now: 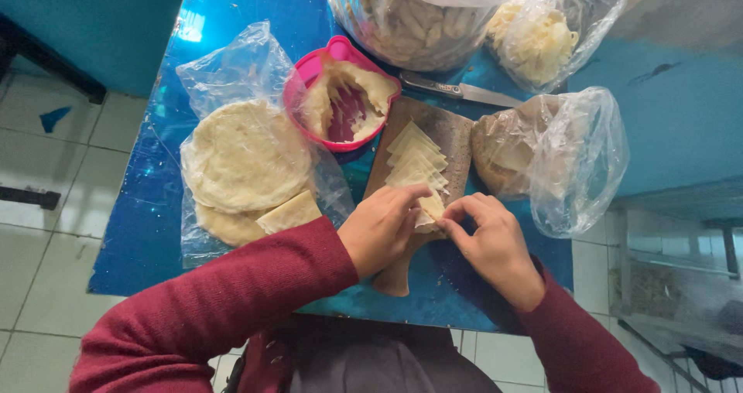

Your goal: The person places a spoonful of filling from a pink bowl onto a square of dough on a wooden board, then folds the dough over the filling into a triangular parcel by hand, repeating this cycle for successive dough squares.

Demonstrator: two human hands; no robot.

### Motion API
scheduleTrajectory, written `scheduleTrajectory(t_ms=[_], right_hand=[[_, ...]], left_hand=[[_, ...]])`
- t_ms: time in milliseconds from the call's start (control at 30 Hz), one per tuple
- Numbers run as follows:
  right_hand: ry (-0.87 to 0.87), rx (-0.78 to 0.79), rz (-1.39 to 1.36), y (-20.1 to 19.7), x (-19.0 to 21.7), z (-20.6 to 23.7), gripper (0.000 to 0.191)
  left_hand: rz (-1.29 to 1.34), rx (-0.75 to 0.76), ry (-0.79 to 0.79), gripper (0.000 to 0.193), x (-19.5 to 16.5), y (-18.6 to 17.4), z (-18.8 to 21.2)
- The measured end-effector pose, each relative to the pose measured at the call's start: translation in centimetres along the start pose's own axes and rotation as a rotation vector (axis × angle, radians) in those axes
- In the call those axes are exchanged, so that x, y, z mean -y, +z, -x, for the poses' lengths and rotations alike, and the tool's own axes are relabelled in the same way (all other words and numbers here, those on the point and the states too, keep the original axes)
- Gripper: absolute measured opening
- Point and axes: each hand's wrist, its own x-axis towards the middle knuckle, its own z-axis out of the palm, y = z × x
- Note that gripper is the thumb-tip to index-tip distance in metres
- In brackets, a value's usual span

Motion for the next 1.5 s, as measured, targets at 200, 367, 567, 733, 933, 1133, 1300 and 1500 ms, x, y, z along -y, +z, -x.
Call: scheduleTrajectory(t_ms=[200,367,567,733,933,1133,1300,1500], right_hand=[[0.057,-0.005,-0.047,0.2,0.3,0.0,0.014],[0.034,-0.034,-0.084,0.2,0.7,0.1,0.012],[0.186,-0.011,-0.165,0.3,0.9,0.3,0.014],[0.160,-0.082,-0.325,0.8,0.8,0.5,0.013],[0.107,-0.072,-0.355,1.4,0.7,0.5,0.025],[0.111,-0.068,-0.275,1.1,1.4,0.3,0.024],[-0.207,-0.067,0.090,-0.1,1.9,0.4,0.028],[-0.244,-0.107,0.165,0.0,1.8,0.6,0.019]], left_hand=[[-0.035,0.063,-0.008,0.040,0.2,0.1,0.0],[-0.051,0.055,0.013,0.039,0.2,0.1,0.1],[-0.070,0.046,0.018,0.035,0.2,0.0,0.1],[-0.087,0.043,0.002,0.032,-0.4,-0.4,0.0],[-0.172,0.052,0.076,0.033,-0.7,-0.9,-0.3],[-0.255,0.101,0.121,0.024,-0.4,-0.8,-0.1],[-0.257,0.111,0.107,0.022,-0.3,-0.8,-0.1],[-0.207,0.136,0.091,0.029,-0.6,-1.2,-0.5]])
